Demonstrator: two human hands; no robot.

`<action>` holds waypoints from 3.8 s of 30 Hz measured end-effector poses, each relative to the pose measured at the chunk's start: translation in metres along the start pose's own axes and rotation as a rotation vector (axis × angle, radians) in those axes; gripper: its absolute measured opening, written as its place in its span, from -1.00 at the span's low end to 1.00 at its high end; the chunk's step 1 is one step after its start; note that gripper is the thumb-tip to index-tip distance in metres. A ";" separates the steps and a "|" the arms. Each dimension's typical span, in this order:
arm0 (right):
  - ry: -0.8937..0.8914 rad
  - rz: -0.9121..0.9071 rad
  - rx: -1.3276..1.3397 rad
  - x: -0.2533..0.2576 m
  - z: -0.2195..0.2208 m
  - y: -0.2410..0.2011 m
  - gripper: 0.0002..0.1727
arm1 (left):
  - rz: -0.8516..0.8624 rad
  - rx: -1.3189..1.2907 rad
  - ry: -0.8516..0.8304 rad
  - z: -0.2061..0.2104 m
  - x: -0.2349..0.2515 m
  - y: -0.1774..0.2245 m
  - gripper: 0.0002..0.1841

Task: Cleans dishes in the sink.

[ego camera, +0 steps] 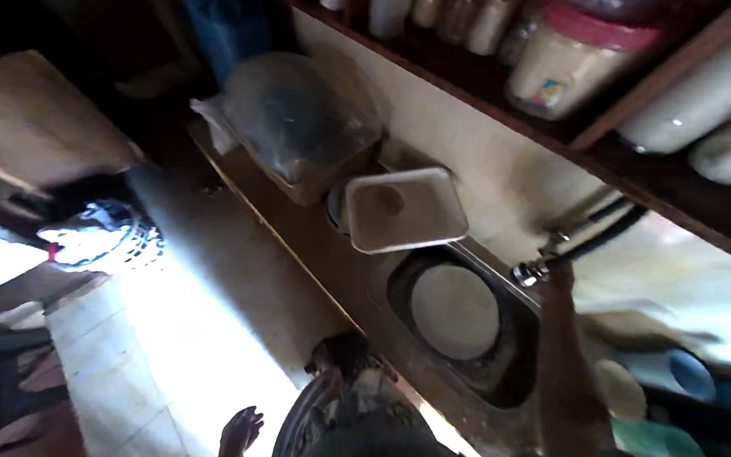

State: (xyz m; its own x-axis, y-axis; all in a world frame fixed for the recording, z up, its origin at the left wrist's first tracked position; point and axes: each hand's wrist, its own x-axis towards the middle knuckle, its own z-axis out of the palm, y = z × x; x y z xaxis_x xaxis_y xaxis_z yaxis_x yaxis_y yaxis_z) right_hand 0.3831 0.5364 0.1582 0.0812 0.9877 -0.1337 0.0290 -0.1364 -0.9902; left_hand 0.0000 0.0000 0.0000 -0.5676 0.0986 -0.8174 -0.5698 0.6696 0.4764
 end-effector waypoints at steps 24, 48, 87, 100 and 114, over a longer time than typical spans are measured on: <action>-0.643 0.367 -0.367 -0.119 0.230 0.115 -0.47 | 0.510 0.252 -0.321 0.068 0.011 0.236 -0.54; 0.497 0.847 -0.036 -0.112 0.074 0.180 -0.34 | 1.537 0.566 -0.544 0.186 0.014 0.351 -0.52; 0.397 0.085 -0.285 0.025 -0.014 -0.010 -0.57 | 0.628 0.917 -0.801 0.325 -0.062 0.261 -0.55; 0.051 0.582 -0.124 -0.114 -0.013 0.130 -0.42 | 0.941 1.284 -1.055 0.471 -0.110 0.203 -0.55; 0.558 0.462 -0.692 -0.233 -0.172 0.105 -0.68 | 1.042 1.420 -0.474 0.467 -0.035 0.172 -0.41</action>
State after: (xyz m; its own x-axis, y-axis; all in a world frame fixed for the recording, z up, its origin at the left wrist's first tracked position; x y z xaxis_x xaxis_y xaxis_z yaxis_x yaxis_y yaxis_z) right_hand 0.5386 0.2787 0.0926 0.6818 0.6736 -0.2854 0.4358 -0.6872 -0.5812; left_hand 0.1995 0.4550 -0.0403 0.0212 0.8455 -0.5335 0.8899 0.2272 0.3955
